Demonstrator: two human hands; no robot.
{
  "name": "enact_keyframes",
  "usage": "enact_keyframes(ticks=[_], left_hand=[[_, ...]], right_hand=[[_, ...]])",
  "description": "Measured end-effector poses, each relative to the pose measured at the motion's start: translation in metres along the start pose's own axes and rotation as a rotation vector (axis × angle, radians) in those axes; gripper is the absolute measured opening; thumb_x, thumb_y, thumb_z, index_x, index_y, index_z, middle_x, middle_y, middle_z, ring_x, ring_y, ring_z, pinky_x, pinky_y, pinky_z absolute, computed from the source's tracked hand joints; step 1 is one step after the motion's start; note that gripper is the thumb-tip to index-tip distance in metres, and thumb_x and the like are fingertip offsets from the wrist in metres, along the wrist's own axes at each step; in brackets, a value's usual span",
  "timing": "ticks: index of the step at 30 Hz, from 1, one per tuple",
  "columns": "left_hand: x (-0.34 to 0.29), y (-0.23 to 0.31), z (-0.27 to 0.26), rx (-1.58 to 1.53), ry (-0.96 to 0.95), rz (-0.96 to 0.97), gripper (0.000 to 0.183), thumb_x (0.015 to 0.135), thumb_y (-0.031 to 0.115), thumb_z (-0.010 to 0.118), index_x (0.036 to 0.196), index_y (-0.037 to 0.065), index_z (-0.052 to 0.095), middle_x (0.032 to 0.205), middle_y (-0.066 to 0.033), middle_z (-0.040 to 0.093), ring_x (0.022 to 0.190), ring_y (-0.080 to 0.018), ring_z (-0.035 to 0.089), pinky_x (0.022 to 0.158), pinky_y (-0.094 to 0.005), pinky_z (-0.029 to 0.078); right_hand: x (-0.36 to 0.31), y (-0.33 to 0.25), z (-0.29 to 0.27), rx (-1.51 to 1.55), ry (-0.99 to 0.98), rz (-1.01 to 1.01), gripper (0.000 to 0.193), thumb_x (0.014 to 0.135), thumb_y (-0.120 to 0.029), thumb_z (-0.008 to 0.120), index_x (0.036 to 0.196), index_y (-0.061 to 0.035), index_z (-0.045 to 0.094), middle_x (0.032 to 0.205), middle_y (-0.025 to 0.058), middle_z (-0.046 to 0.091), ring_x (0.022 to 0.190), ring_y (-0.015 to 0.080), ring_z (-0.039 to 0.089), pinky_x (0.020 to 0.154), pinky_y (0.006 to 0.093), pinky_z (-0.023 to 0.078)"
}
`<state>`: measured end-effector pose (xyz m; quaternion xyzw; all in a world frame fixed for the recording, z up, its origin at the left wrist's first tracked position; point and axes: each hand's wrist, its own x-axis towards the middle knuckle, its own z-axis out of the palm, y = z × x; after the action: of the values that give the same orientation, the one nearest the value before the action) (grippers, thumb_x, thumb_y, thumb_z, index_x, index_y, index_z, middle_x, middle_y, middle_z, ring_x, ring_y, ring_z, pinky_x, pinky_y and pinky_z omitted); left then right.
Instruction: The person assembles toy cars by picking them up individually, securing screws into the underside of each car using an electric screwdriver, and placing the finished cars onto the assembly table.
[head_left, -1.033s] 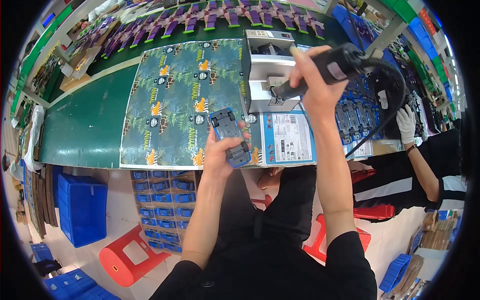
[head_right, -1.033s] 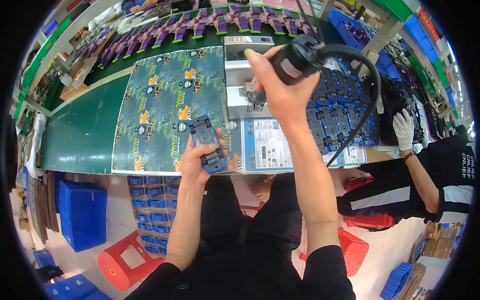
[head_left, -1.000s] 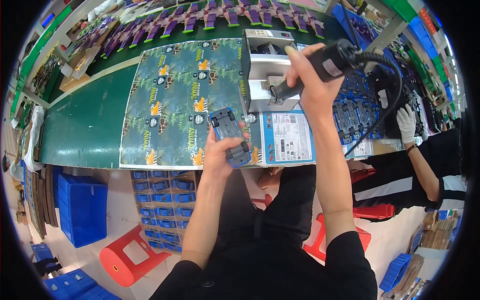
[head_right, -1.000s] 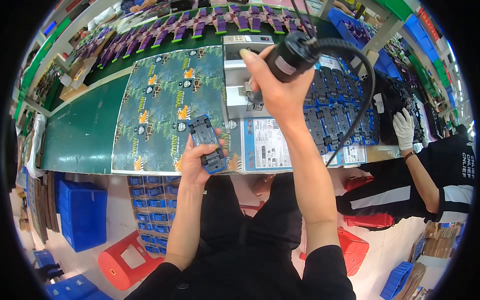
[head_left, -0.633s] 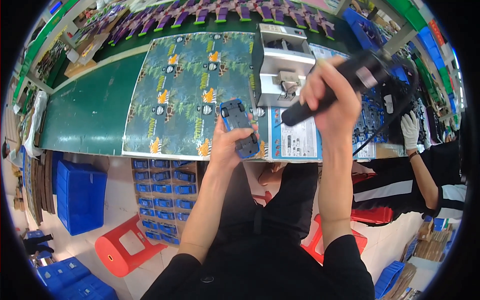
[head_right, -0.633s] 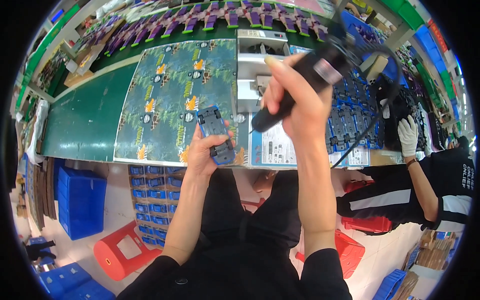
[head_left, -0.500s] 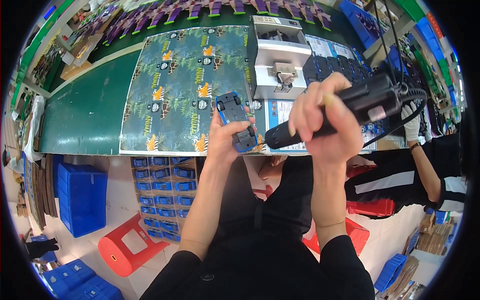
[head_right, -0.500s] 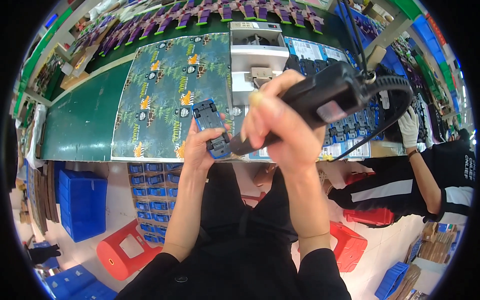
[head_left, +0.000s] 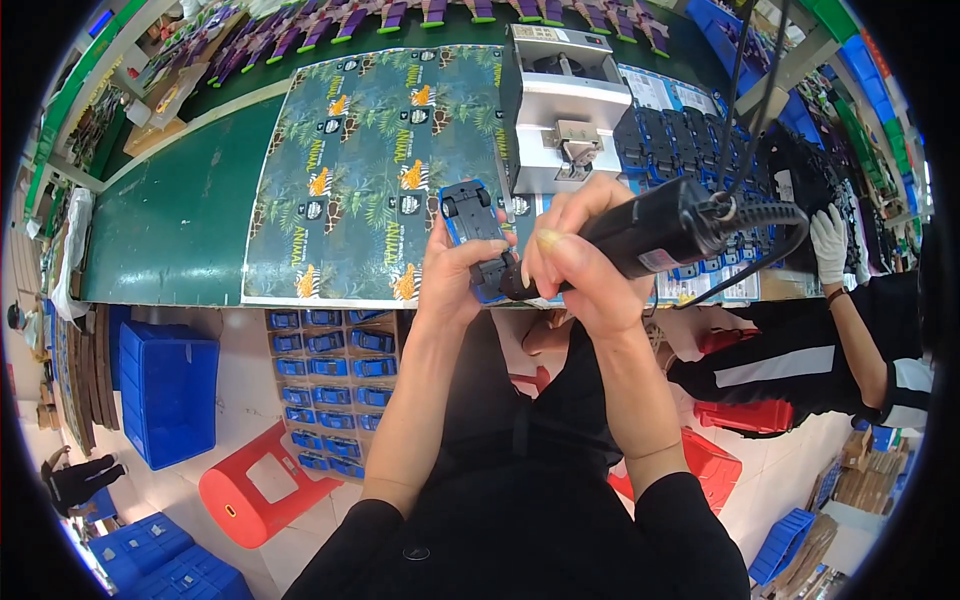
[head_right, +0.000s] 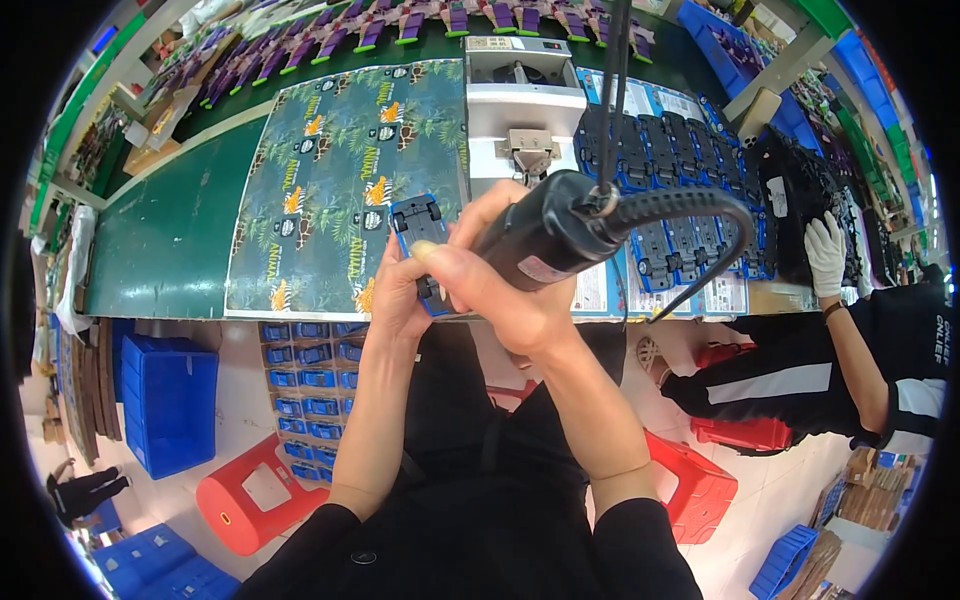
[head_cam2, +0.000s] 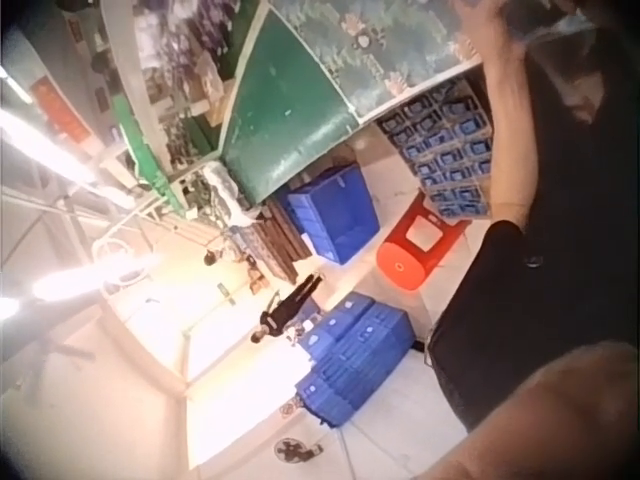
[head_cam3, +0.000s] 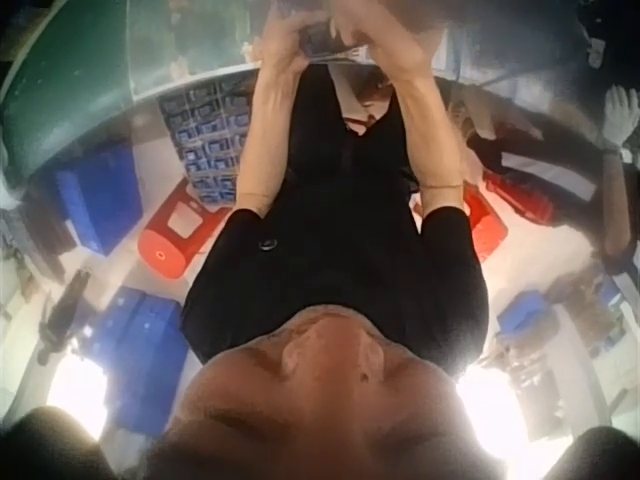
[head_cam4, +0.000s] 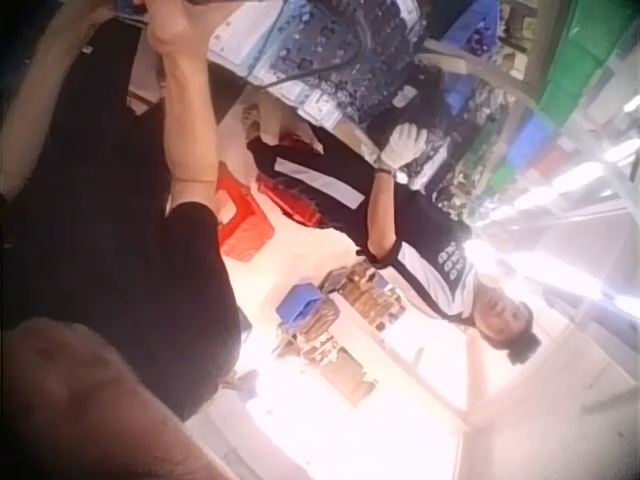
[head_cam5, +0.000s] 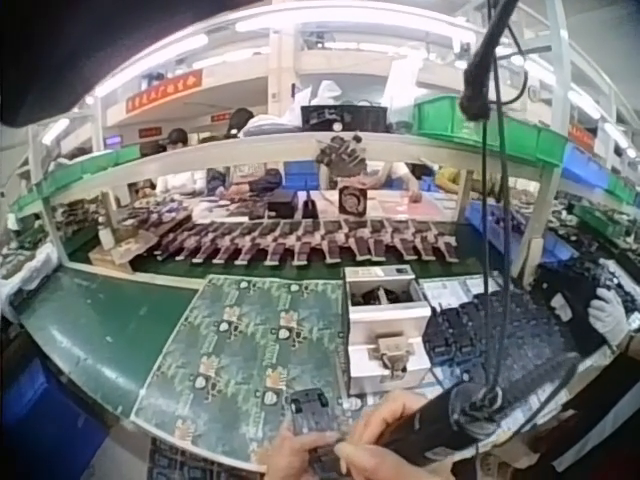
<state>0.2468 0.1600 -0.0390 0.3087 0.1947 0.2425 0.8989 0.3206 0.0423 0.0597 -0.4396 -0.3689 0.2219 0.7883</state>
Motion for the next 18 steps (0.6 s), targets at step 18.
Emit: enact_keyframes(ticks=[18], left_hand=[[0.003,0.001,-0.008,-0.087,-0.014,-0.067,0.052,0.07,-0.011,0.066,0.118,0.003,0.051,0.1,-0.0118,0.065,0.081,-0.0241,0.069,0.067,-0.0385,0.059]], right_hand=[[0.004,0.008,-0.005,0.158,-0.283,-0.037,0.024,0.084,-0.022,0.062,0.085,-0.0057,0.046,0.064,0.0028,0.05,0.047,0.0121,0.046,0.053,0.0274,0.043]])
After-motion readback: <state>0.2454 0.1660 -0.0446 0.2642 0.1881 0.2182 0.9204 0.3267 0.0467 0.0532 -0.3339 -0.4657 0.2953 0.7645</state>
